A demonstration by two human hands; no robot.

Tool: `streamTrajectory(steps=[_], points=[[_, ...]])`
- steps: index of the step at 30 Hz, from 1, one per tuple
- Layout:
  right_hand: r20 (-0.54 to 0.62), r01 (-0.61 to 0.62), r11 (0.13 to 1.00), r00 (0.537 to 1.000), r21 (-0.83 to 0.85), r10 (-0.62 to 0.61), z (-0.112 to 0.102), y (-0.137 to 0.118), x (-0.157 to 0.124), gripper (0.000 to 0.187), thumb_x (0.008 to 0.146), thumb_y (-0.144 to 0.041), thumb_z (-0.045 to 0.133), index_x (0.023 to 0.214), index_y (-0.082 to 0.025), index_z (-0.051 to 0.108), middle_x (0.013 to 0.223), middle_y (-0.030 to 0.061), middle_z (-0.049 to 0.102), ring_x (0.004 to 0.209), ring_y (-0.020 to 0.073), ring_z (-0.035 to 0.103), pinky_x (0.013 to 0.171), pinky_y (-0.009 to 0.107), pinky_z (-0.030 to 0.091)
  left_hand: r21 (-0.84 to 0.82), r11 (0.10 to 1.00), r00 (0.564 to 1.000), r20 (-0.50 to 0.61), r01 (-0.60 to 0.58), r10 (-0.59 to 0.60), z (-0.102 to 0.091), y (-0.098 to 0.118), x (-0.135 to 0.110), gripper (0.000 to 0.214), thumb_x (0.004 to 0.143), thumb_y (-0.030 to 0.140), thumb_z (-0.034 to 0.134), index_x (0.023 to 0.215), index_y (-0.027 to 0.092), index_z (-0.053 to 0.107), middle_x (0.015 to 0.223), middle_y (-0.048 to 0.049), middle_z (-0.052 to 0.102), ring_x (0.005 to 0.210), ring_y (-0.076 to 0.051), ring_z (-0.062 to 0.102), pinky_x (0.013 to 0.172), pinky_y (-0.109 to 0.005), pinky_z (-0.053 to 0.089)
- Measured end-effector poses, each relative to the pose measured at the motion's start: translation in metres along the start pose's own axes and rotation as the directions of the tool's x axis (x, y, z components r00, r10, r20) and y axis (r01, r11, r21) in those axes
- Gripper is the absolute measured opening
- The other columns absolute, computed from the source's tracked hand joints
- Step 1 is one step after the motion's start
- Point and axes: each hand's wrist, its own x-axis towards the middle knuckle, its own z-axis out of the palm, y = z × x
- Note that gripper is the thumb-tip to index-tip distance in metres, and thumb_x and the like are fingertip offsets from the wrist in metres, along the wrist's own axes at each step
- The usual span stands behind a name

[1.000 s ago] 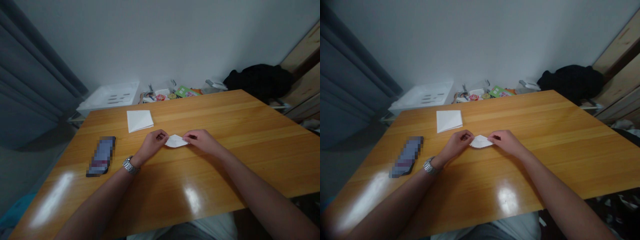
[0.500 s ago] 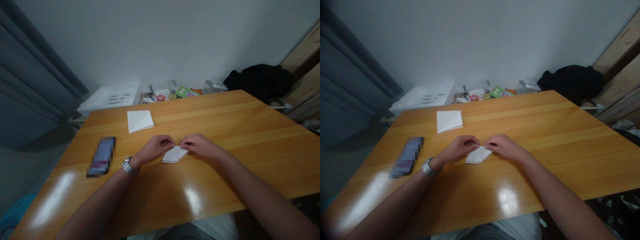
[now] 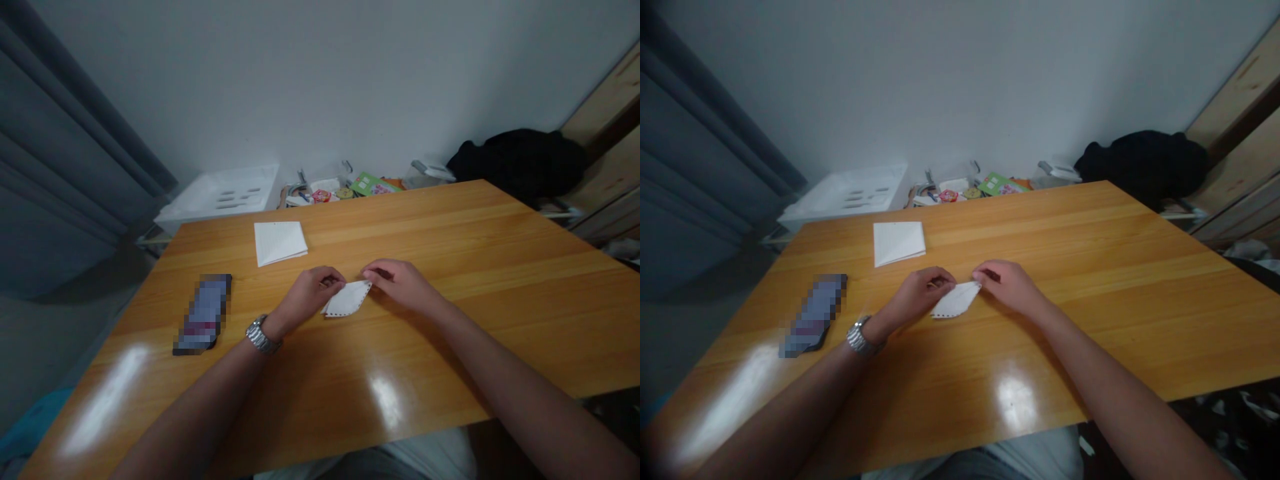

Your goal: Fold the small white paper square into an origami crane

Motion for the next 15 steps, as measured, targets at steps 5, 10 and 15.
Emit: streamTrajectory(steps=[5,10,15], points=[[-0.056,-0.078,0.996,0.995,0.043,0.08,0.003,0.005,0.0,0.033,0.096,-0.046,0.053,0.089,-0.019,0.072,0.09,0.0067,0.075,0.08,0.0211,0.067,0.073,0.031,0.049,-0.079,0.993,0.991,-0.097,0.082,-0.09,0.0,-0.005,0.004,0.02,0.091,0.033,0.061,0.097,0.017,0.072,0.094,-0.0055,0.075,0.084,-0.018,0.069,0.075,-0.027,0.053],[0.005,-0.054,0.997,0.999,0.061,0.054,0.009,0.002,-0.001,0.034,0.096,-0.047,0.051,0.09,-0.02,0.072,0.091,0.0055,0.076,0.081,0.0206,0.067,0.074,0.03,0.048,-0.085,0.992,0.974,-0.197,0.097,-0.112,0.003,-0.006,0.005,0.018,0.09,0.032,0.062,0.093,0.016,0.071,0.089,-0.0052,0.075,0.08,-0.017,0.068,0.074,-0.027,0.053],[0.043,-0.046,0.998,0.998,0.053,0.044,0.013,-0.003,-0.003,0.035,0.097,-0.045,0.051,0.089,-0.02,0.072,0.087,0.0056,0.075,0.077,0.0197,0.065,0.07,0.029,0.047,-0.164,0.978,0.95,-0.262,0.127,-0.167,0.006,-0.004,0.005,0.016,0.09,0.031,0.062,0.091,0.016,0.067,0.089,-0.0043,0.072,0.073,-0.014,0.067,0.064,-0.023,0.053]])
